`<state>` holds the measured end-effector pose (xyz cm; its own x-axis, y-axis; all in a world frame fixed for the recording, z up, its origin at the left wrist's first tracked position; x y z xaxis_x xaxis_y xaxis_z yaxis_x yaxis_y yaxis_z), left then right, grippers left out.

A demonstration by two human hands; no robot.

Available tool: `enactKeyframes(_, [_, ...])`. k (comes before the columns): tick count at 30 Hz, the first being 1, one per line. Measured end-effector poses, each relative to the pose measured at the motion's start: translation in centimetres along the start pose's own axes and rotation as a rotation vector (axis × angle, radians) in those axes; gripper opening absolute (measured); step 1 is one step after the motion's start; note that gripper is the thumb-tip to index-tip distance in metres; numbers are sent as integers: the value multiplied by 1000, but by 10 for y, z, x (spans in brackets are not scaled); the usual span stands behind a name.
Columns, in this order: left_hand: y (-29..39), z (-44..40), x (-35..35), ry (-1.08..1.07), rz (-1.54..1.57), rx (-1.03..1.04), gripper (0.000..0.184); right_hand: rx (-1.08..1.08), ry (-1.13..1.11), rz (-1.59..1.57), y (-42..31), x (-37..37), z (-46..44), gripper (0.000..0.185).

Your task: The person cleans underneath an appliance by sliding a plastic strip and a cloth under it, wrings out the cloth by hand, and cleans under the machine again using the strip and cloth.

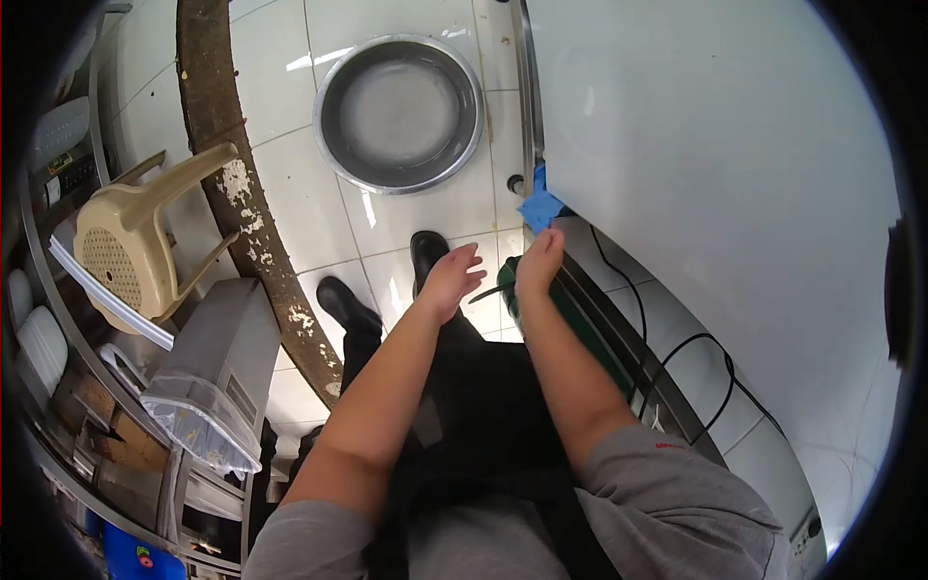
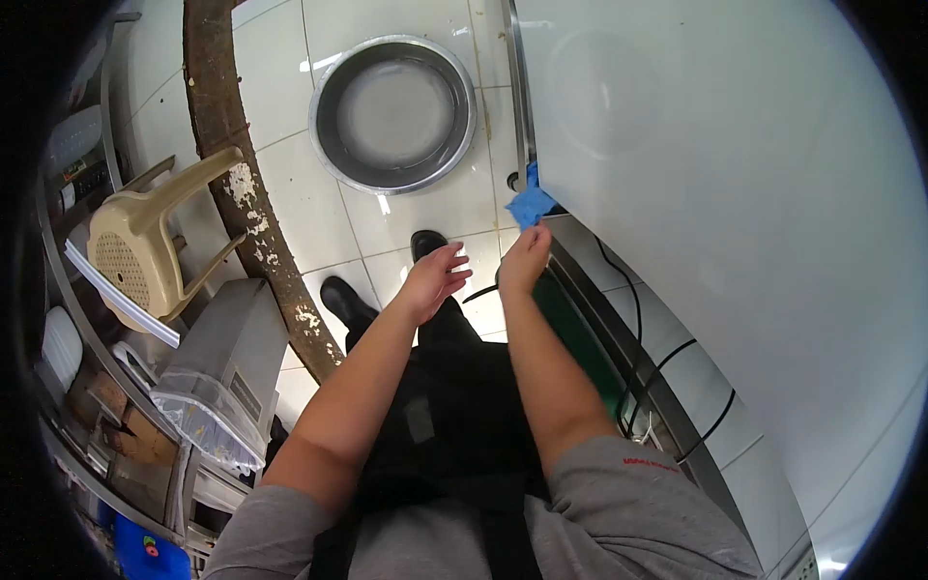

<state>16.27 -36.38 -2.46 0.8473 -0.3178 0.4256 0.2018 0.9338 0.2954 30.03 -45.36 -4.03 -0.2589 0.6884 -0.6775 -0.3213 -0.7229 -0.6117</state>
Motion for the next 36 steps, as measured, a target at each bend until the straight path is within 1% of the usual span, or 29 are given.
enactKeyframes(1, [4,-7,7,-37,27,-45,61,34,1,37,-7,-4,16,24])
enactKeyframes(2, [15,-10,14,-43,26,-38,61,5,-18,-2,-20,-7,35,22])
enactKeyframes(3, [29,-10,21,-24,17,-103,70,-25,-35,-42,-28,-8,52,21])
enactKeyframes(4, [38,-12,24,-5,7,-172,78,47,-123,12,-23,-10,66,18])
enactKeyframes(5, [41,-18,20,-41,26,-205,89,-35,-116,-65,-32,-8,88,13])
enactKeyframes(6, [45,-19,12,-111,95,-228,91,-102,-201,-105,-42,-8,109,11])
enactKeyframes(8, [61,-12,0,7,154,-229,94,-120,-327,-97,-48,-5,144,11])
enactKeyframes(9, [64,-10,-12,8,152,-228,94,-188,-384,-56,-51,-5,162,11])
enactKeyframes(11, [71,0,-46,62,104,-302,79,-281,-526,-23,-50,-5,195,10])
enactKeyframes(12, [68,4,-68,68,103,-301,79,-305,-609,-30,-54,-4,209,9])
enactKeyframes(13, [60,4,-93,21,84,-241,67,-332,-628,-118,-58,-1,225,10])
enactKeyframes(14, [52,4,-118,-26,66,-178,56,-335,-636,-122,-66,0,235,10])
enactKeyframes(15, [44,5,-143,88,21,-196,36,-172,-707,-93,-70,3,243,10])
enactKeyframes(16, [42,13,-161,95,26,-187,36,-7,-775,-60,-70,7,251,10])
enactKeyframes(17, [41,24,-179,227,-47,-92,34,-38,-700,-73,-72,20,252,11])
enactKeyframes(18, [41,36,-194,362,-120,2,33,-18,-657,-139,-56,42,250,13])
enactKeyframes(19, [43,50,-199,372,-115,9,33,152,-695,-221,-45,66,245,15])
enactKeyframes(21, [58,83,-204,617,-45,135,35,273,-827,-519,-62,108,243,28])
enactKeyframes(22, [62,93,-211,628,-40,141,35,164,-896,-359,-48,135,238,35])
enactKeyframes(23, [67,100,-216,520,73,250,36,-16,-927,-203,-58,145,242,53])
enactKeyframes(24, [73,108,-220,408,184,357,37,-18,-940,-205,-51,164,242,53])
enactKeyframes(26, [82,125,-223,411,233,408,36,-464,-736,308,-43,198,246,74])
enactKeyframes(27, [86,133,-224,368,195,420,36,-469,-744,307,-56,201,249,74])
enactKeyframes(29, [87,144,-227,277,178,463,38,61,-1176,-18,-81,201,252,76])
enactKeyframes(30, [85,147,-232,278,184,468,38,56,-1180,-13,-94,197,255,76])
enactKeyframes(32, [90,156,-233,249,245,548,39,-83,-1316,75,-112,193,262,61])
enactKeyframes(33, [95,163,-229,246,253,556,39,-119,-1208,22,-115,192,270,42])
enactKeyframes(34, [96,170,-227,370,357,420,46,-128,-1208,28,-116,189,278,42])
enactKeyframes(36, [101,181,-221,485,460,281,54,-668,-933,359,-130,174,295,32])
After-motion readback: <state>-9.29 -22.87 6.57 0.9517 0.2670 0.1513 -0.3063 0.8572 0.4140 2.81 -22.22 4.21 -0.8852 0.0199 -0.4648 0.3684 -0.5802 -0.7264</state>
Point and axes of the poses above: each hand's wrist, its own z-axis away from the middle knuckle, its own x-axis out of the palm, y = z × x, the point moved 2 cm from there along -z, towards the middle knuckle, and after that the axes turned 13 degrees about x, right-handed, at the moved point
